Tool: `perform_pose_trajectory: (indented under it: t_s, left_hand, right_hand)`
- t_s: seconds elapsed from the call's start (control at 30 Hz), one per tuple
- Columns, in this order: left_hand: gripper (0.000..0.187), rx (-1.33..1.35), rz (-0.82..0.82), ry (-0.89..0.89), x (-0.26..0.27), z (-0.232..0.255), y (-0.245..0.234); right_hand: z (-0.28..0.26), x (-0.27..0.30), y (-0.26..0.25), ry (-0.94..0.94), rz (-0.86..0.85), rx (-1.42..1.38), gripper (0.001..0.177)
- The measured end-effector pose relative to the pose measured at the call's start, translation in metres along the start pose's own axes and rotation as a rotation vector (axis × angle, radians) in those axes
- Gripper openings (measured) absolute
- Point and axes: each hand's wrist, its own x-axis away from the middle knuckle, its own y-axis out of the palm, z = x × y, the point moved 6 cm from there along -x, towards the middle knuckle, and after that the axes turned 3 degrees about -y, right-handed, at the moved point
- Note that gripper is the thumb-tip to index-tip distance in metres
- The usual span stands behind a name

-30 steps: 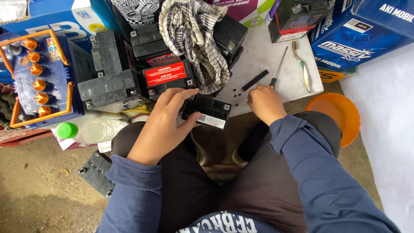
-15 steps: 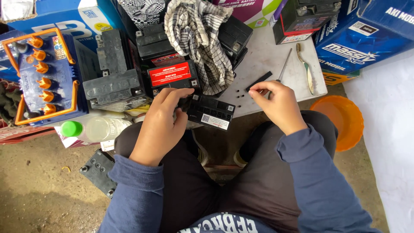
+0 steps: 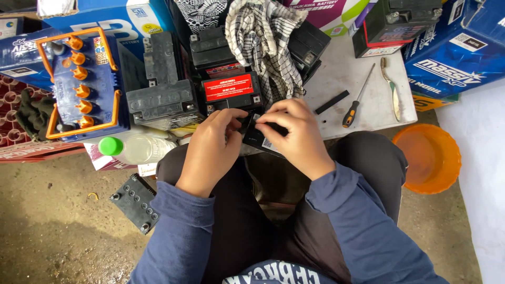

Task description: Cleaning and inspecting small lead-acid batteries with a cloth

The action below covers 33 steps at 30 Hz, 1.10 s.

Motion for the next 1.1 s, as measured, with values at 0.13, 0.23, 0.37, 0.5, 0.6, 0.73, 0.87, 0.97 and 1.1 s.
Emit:
perform_pose_trajectory:
  t_s: [0.13,0.23,0.37,0.5,0.6,0.73,0.87,0.97,1.1]
  left_hand:
    - [0.039,-0.014,-0.009,-0.032,0.0,-0.009,-0.001]
    - [0.038,-0.026,-0.025,-0.05,-0.001,-0.012,0.0]
    - [0.037,-0.043,-0.058,-0.059,-0.001,-0.013,0.002]
    - [0.036,-0.039,-0.079,-0.059,0.0,-0.015,0.0]
    - [0.035,-0.057,-0.07,-0.067,0.002,-0.015,-0.002]
    - [0.034,-0.071,-0.073,-0.078,0.003,-0.015,-0.005]
    - [0.034,-0.08,-0.083,-0.054,0.002,-0.016,-0.003]
    - [0.035,-0.082,-0.091,-0.039,0.002,-0.016,-0.001]
    - [0.034,-0.09,-0.087,-0.028,0.002,-0.015,-0.001]
  right_hand:
    - [-0.006,-0.003,0.011,-0.054,-0.032,0.125,0.01]
    - [-0.008,-0.005,0.012,-0.046,-0.061,0.151,0.008]
    - [-0.007,-0.003,0.018,-0.052,-0.082,0.22,0.008]
    - [-0.004,-0.001,0.021,-0.094,-0.094,0.301,0.009]
    - [-0.009,0.0,0.02,-0.124,-0.111,0.374,0.007]
    - [-0.022,-0.002,0.013,-0.16,-0.148,0.407,0.004]
    - [-0.021,0.0,0.012,-0.192,-0.173,0.439,0.007]
    - [-0.024,0.0,0.012,-0.177,-0.185,0.439,0.012]
    - [-0.022,0.0,0.013,-0.161,-0.196,0.416,0.017]
